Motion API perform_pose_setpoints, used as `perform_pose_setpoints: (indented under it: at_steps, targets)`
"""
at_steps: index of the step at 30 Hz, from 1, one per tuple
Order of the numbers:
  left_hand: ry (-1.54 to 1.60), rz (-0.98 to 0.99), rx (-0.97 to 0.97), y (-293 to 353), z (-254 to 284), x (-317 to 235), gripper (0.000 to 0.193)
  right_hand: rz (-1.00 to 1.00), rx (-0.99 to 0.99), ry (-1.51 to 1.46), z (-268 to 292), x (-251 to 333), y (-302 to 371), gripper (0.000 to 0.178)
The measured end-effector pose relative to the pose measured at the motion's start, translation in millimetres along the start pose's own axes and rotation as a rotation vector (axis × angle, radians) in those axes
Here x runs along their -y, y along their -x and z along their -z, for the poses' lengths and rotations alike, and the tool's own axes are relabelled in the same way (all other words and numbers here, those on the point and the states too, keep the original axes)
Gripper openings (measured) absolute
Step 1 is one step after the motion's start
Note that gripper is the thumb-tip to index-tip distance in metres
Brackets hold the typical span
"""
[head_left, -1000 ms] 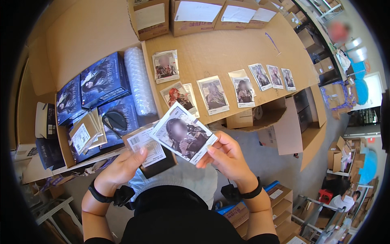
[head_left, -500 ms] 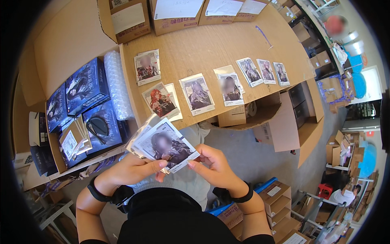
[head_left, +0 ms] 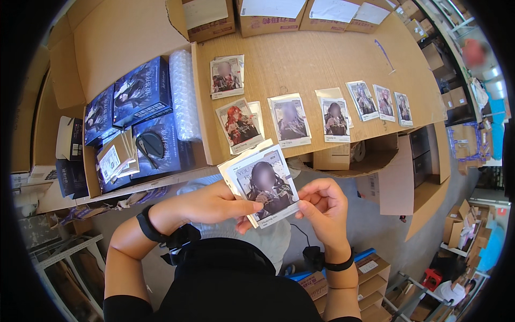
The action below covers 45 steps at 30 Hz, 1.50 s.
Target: The person sorts anime-themed cards and stickers into small envelopes at a wooden packing station. They match cards from a stack with specific stickers and place them into protective sleeves or arrange them in rows on the table.
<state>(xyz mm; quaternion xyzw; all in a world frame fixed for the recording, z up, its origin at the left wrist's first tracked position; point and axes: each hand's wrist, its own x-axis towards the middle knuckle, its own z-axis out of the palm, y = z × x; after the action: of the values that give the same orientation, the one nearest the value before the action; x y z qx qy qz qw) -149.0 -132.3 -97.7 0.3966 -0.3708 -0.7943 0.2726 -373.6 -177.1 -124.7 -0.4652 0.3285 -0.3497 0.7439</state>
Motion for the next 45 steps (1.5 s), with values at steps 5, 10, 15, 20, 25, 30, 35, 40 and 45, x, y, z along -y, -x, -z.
perform_pose_setpoints:
  at_steps: [5,10,15,20,25,30,35,40,45]
  targets:
    - [-0.029,0.028,0.081,-9.8,-4.3,-3.7,0.020,-0.038,0.020,0.003,5.5,5.2,-0.6,0.024]
    - [0.016,0.066,0.075,-20.5,-6.8,-5.0,0.020,-0.065,0.027,0.125,14.4,7.6,0.3,0.019]
    - [0.024,-0.017,0.001,-21.7,-5.5,-7.2,0.039,-0.031,-0.129,0.143,41.4,5.0,-16.7,0.017]
    - [0.008,-0.018,-0.054,-6.4,5.0,-16.4,0.045,0.126,-0.421,0.146,81.5,6.7,-62.3,0.016]
    - [0.057,-0.054,-0.075,9.6,11.9,-16.6,0.044,0.137,-0.498,0.292,99.9,1.8,-91.9,0.016]
    - [0.146,-0.083,-0.077,19.9,14.5,-15.8,0.043,0.100,-0.574,0.355,102.4,-6.5,-95.6,0.015]
    - [0.161,-0.141,-0.080,21.9,17.6,-13.4,0.042,0.170,-0.613,0.410,109.1,-11.4,-95.3,0.012]
    - [0.158,-0.154,-0.088,27.7,17.3,-14.1,0.042,0.192,-0.703,0.814,93.6,-4.0,-89.7,0.020]
    - [0.153,-0.163,-0.099,34.8,15.9,-11.7,0.041,0.448,-0.664,1.500,67.6,-8.7,-90.7,0.076]
